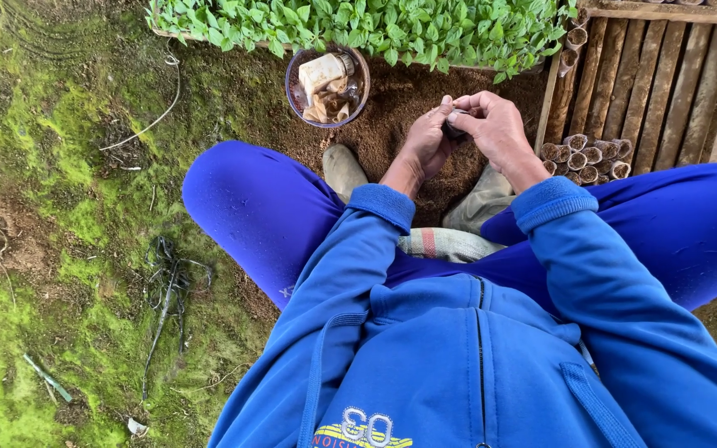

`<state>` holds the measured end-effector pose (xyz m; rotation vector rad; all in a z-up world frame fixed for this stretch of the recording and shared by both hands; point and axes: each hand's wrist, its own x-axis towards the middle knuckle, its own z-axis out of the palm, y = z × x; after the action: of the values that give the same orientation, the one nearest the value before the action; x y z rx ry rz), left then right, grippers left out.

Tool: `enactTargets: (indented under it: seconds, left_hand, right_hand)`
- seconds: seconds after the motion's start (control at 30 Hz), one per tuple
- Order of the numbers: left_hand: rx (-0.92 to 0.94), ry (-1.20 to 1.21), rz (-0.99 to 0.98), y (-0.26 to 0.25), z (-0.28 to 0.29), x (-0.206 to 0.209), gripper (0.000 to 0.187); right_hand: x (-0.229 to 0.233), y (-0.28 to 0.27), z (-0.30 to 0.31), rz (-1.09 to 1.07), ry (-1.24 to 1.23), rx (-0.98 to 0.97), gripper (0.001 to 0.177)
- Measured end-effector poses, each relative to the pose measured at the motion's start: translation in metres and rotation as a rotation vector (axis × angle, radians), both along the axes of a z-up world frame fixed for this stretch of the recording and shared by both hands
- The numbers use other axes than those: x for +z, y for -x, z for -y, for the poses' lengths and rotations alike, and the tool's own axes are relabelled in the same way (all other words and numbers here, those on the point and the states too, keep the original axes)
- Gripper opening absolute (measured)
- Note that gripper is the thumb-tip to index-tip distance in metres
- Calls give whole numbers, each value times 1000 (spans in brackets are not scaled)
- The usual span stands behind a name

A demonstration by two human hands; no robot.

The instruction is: The person sits cross-legged on the ground and fills small biodegradable seedling pots with soil from a nearby pile. They press the soil down into each pot and place the filled pots into a wooden tray next to them.

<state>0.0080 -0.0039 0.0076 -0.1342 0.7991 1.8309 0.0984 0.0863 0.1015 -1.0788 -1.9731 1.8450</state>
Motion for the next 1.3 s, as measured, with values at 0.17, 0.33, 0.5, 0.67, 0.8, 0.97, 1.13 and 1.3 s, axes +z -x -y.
enactTargets:
  seconds: [0.17,0.33,0.5,0.67,0.8,0.97,1.13,1.3]
  left_hand:
    - [5,-6,31,4,0,-3,45]
    - [44,4,59,11,4,-1,44]
    - [17,-37,65,9,6,13,43]
    - [5,-46,76,10,10,7,43]
    - [6,-4,35,14,10,1,45]
    - [-14,10,11,14,10,-4,43]
    - [5,7,21,15,7,-16,40]
    - [164,18,69,20,6,-17,36]
  right_hand:
    - [8,1,2,-8,-18,13,22]
    - [25,2,0,-3,199,38,26]
    - [12,4,-4,-8,139,52,31]
    - [15,4,-1,1,116,68,30]
    - [0,4,-10,-26,199,97,37]
    - [-1,3,-4,-46,61,134,40]
    - [-7,4,-5,-28,-9,132,39]
    - [14,9,-8,-56,193,172,42]
